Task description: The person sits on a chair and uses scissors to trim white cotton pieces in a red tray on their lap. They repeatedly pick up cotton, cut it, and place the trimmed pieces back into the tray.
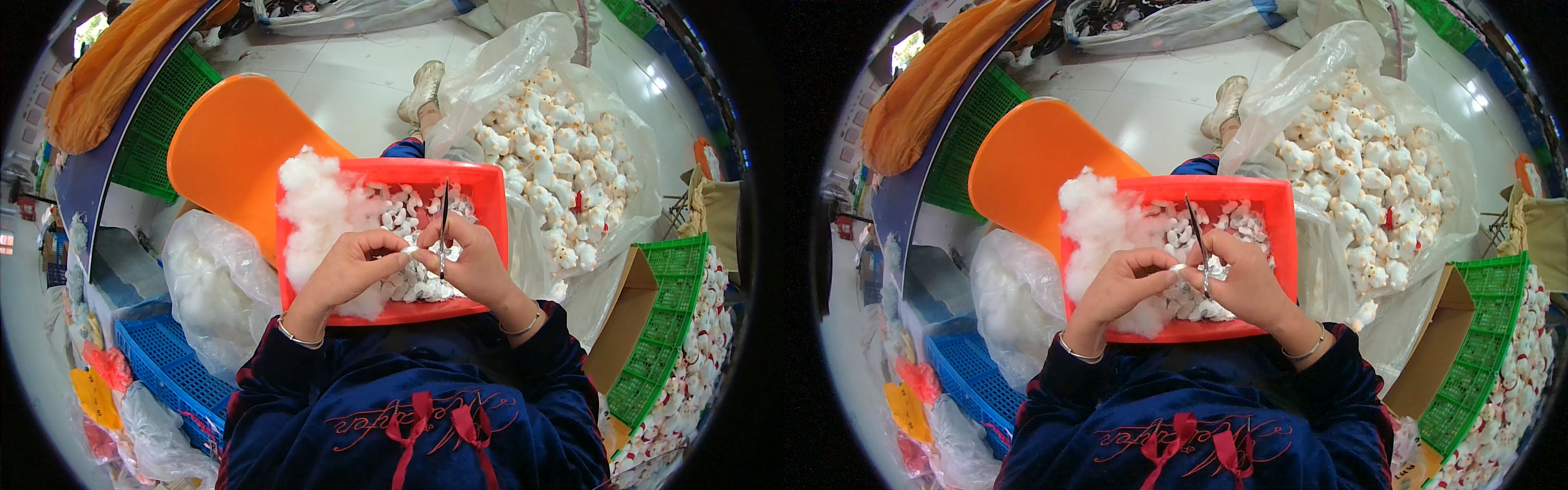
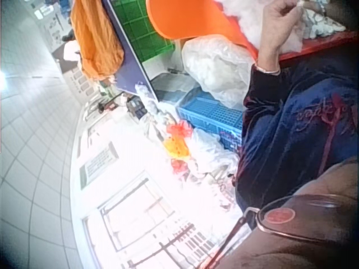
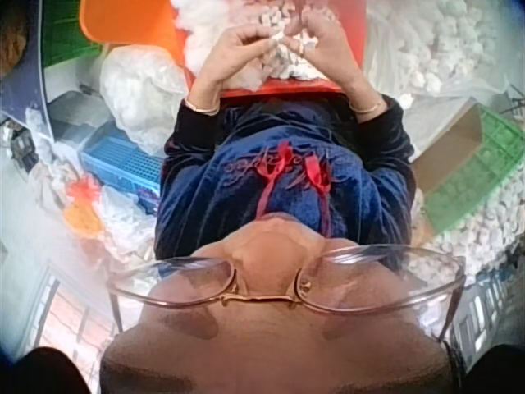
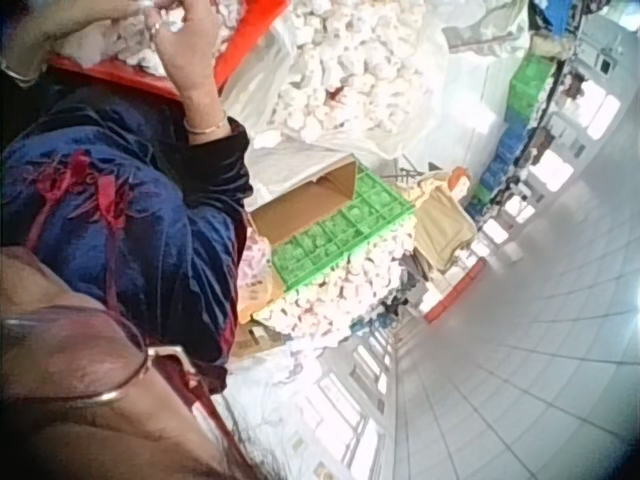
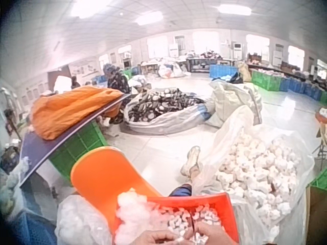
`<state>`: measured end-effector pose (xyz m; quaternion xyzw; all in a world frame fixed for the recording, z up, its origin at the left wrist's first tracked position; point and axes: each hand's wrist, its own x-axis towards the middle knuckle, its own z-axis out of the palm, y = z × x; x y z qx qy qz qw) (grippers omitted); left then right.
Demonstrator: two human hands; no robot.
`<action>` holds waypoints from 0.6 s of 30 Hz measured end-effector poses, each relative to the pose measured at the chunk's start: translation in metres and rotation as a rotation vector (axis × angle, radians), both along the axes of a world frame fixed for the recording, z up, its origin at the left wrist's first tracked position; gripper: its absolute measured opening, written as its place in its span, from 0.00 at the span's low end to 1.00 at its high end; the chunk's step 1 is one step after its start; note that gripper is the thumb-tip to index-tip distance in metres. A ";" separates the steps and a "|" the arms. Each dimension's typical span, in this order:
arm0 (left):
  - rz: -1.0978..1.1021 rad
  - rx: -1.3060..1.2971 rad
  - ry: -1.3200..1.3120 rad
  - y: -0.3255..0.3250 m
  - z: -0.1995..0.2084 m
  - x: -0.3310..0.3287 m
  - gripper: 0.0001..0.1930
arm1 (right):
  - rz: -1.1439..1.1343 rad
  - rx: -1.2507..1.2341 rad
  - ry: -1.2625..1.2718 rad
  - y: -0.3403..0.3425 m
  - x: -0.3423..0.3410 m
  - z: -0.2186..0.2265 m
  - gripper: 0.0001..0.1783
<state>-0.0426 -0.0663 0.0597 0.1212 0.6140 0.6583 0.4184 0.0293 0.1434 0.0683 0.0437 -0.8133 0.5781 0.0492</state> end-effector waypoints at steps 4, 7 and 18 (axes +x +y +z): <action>0.071 -0.028 0.098 0.000 0.002 0.001 0.09 | -0.024 0.019 -0.172 0.003 0.000 0.007 0.14; 0.235 -0.007 0.111 0.001 0.000 0.000 0.09 | -0.042 0.049 -0.215 0.000 0.012 0.004 0.20; 0.426 -0.002 0.273 0.001 -0.003 0.002 0.11 | 0.164 0.313 -0.287 -0.015 0.036 0.015 0.24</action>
